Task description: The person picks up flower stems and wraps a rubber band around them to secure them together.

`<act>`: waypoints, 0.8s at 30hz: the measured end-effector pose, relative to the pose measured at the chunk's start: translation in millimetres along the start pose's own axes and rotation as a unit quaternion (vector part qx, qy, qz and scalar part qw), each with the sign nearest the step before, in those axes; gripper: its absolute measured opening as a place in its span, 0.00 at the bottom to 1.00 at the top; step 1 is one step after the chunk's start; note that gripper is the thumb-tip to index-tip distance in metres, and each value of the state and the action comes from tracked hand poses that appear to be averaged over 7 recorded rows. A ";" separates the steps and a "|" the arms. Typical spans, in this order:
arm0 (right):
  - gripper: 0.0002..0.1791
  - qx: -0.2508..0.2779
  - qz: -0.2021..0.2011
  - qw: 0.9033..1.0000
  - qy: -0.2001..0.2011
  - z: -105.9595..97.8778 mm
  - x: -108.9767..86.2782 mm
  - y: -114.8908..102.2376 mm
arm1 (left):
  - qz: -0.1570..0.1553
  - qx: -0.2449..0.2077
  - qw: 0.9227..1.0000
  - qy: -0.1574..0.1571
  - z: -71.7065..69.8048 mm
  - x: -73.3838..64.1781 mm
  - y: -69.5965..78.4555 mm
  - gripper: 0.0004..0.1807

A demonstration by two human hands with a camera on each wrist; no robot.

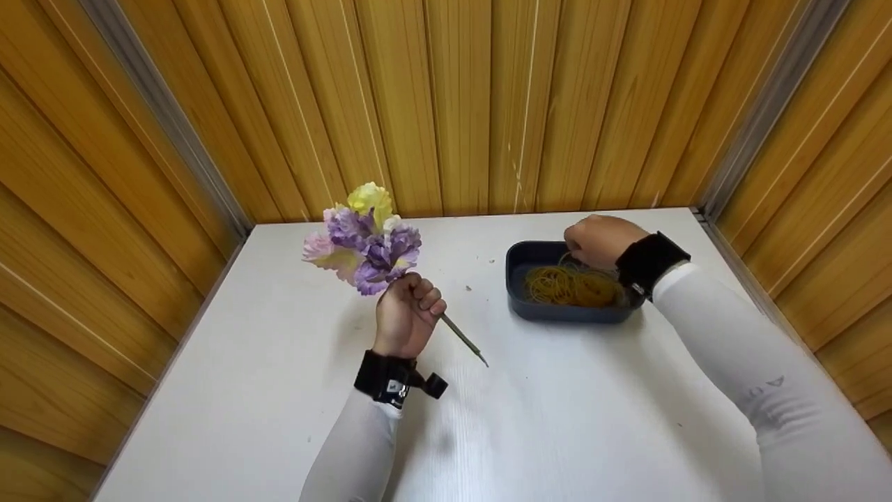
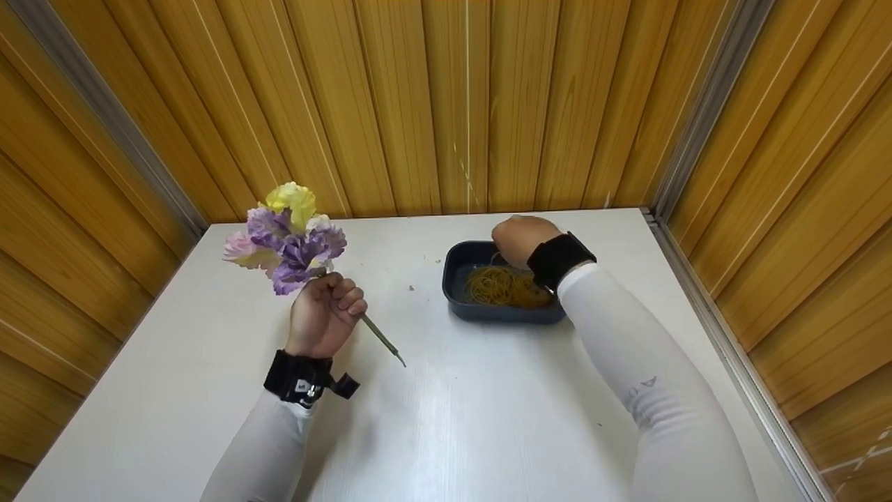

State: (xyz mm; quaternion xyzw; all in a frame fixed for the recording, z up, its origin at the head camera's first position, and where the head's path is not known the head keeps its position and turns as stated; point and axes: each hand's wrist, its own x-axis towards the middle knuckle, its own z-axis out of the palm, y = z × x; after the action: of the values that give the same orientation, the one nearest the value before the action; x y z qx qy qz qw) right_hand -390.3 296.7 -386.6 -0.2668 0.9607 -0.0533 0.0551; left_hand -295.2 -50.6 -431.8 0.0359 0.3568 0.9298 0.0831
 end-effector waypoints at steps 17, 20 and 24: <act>0.07 0.047 -0.254 0.950 0.172 -3.4 -41.0 -84.0 | 0.009 -0.103 0.992 -0.071 -3.3 4.9 -2.0 0.22; 0.07 0.052 -0.279 0.941 0.182 -0.5 -43.3 -93.0 | 0.011 -0.108 0.992 -0.067 -2.6 5.8 -2.8 0.21; 0.05 0.065 -0.296 0.935 0.182 3.3 -46.4 -101.8 | 0.018 -0.120 0.991 -0.057 -2.1 6.7 -4.1 0.20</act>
State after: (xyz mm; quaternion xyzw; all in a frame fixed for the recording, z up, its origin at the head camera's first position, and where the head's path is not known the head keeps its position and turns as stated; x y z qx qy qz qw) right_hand -298.8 233.8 -372.9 -0.5210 0.8261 -0.1768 -0.1219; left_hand -301.5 -47.8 -436.0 0.0849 0.2368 0.9636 0.0905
